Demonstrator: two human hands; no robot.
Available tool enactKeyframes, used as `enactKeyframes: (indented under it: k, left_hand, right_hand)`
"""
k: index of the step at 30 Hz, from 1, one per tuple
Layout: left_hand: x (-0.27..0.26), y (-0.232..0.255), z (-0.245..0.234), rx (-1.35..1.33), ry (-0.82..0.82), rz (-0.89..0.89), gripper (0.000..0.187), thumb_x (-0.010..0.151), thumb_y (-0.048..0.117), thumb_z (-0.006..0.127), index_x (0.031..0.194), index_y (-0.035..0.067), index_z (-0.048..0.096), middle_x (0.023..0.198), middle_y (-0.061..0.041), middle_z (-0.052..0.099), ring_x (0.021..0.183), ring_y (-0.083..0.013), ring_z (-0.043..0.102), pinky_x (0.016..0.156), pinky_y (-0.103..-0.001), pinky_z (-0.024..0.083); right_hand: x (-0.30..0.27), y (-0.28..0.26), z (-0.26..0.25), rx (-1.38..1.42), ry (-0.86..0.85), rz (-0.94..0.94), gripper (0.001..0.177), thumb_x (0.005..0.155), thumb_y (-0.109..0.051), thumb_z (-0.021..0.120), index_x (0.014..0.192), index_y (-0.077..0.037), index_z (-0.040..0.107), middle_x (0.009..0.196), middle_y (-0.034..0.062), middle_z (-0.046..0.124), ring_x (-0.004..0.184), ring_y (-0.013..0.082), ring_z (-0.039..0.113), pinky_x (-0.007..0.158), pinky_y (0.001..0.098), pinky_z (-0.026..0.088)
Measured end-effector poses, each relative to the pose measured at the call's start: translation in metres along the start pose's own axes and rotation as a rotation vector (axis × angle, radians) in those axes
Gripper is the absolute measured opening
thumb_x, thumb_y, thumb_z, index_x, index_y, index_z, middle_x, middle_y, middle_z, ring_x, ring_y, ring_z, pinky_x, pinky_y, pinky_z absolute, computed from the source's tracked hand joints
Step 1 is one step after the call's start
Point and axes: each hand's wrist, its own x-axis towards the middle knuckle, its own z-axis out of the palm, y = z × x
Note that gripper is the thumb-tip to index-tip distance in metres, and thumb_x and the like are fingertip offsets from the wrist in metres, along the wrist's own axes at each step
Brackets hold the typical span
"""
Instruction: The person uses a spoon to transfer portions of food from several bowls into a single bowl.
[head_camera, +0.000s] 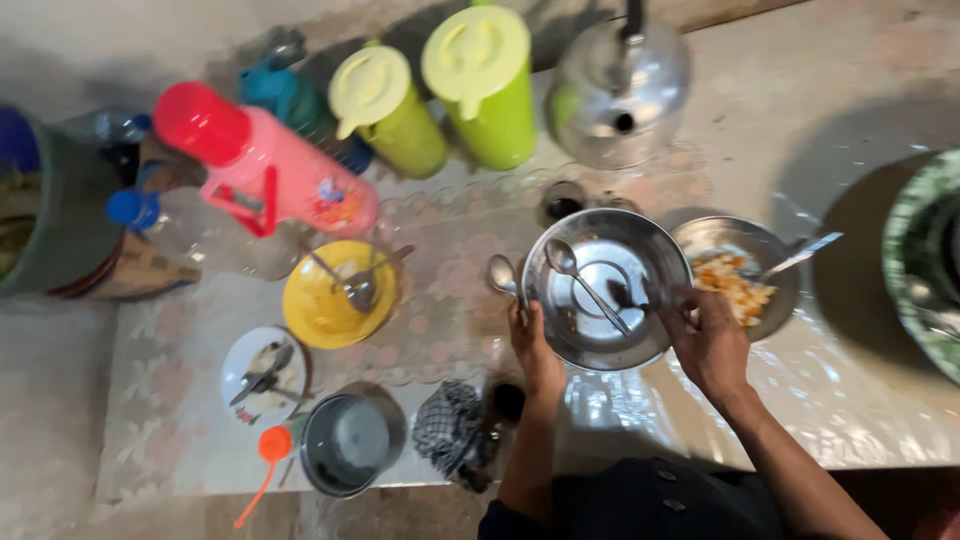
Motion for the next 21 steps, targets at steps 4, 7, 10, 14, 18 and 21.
enactKeyframes:
  k: [4,7,10,14,18,21]
  left_hand:
    - [-0.045,-0.045,0.052,0.064,-0.159,-0.003,0.052,0.099,0.036,0.069,0.135,0.0,0.057,0.123,-0.008,0.06,0.115,-0.0179,0.053,0.105,-0.034,0.037]
    - [-0.078,-0.083,0.081,0.151,-0.19,-0.137,0.058,0.096,0.038,0.069,0.139,0.002,0.054,0.129,-0.008,0.061,0.119,-0.0186,0.054,0.106,-0.035,0.038]
    - [-0.099,-0.12,0.114,0.187,-0.245,-0.232,0.064,0.095,0.039,0.069,0.143,0.001,0.053,0.131,-0.011,0.06,0.12,-0.0212,0.054,0.106,-0.037,0.037]
    - [-0.121,-0.148,0.134,0.192,-0.256,-0.303,0.07,0.094,0.04,0.071,0.147,0.0,0.049,0.136,-0.016,0.057,0.126,-0.0254,0.049,0.109,-0.038,0.033]
    - [-0.127,-0.153,0.161,0.296,-0.241,-0.293,0.076,0.092,0.047,0.067,0.151,0.006,0.042,0.151,-0.009,0.048,0.14,-0.0238,0.044,0.116,-0.038,0.031]
    - [-0.128,-0.149,0.177,0.264,-0.205,-0.313,0.075,0.09,0.047,0.066,0.15,0.007,0.044,0.155,-0.012,0.043,0.142,-0.0259,0.04,0.116,-0.041,0.029]
  right_hand:
    - [0.003,0.023,-0.047,-0.125,-0.135,0.017,0.029,0.087,-0.033,0.074,0.115,-0.024,0.074,0.112,0.0019,0.074,0.089,0.0257,0.075,0.071,0.0411,0.059]
    - [0.004,0.049,-0.07,-0.172,-0.207,0.061,0.031,0.086,-0.041,0.071,0.11,-0.022,0.075,0.111,0.0057,0.072,0.09,0.0304,0.074,0.073,0.0452,0.058]
    - [0.01,0.081,-0.093,-0.215,-0.232,0.154,0.033,0.085,-0.043,0.069,0.107,-0.019,0.074,0.108,0.0082,0.072,0.089,0.0348,0.073,0.074,0.049,0.057]
    - [0.009,0.129,-0.119,-0.152,-0.218,0.23,0.027,0.09,-0.037,0.068,0.107,-0.019,0.076,0.1,0.0088,0.077,0.089,0.0336,0.074,0.078,0.0468,0.057]
    - [0.018,0.171,-0.153,0.215,-0.185,0.378,0.024,0.093,-0.027,0.074,0.11,-0.011,0.078,0.09,0.0162,0.077,0.076,0.029,0.073,0.071,0.0407,0.055]
    - [0.019,0.205,-0.177,0.449,-0.208,0.475,0.019,0.098,-0.018,0.071,0.11,-0.007,0.081,0.089,0.0175,0.076,0.068,0.0279,0.066,0.065,0.0401,0.051]
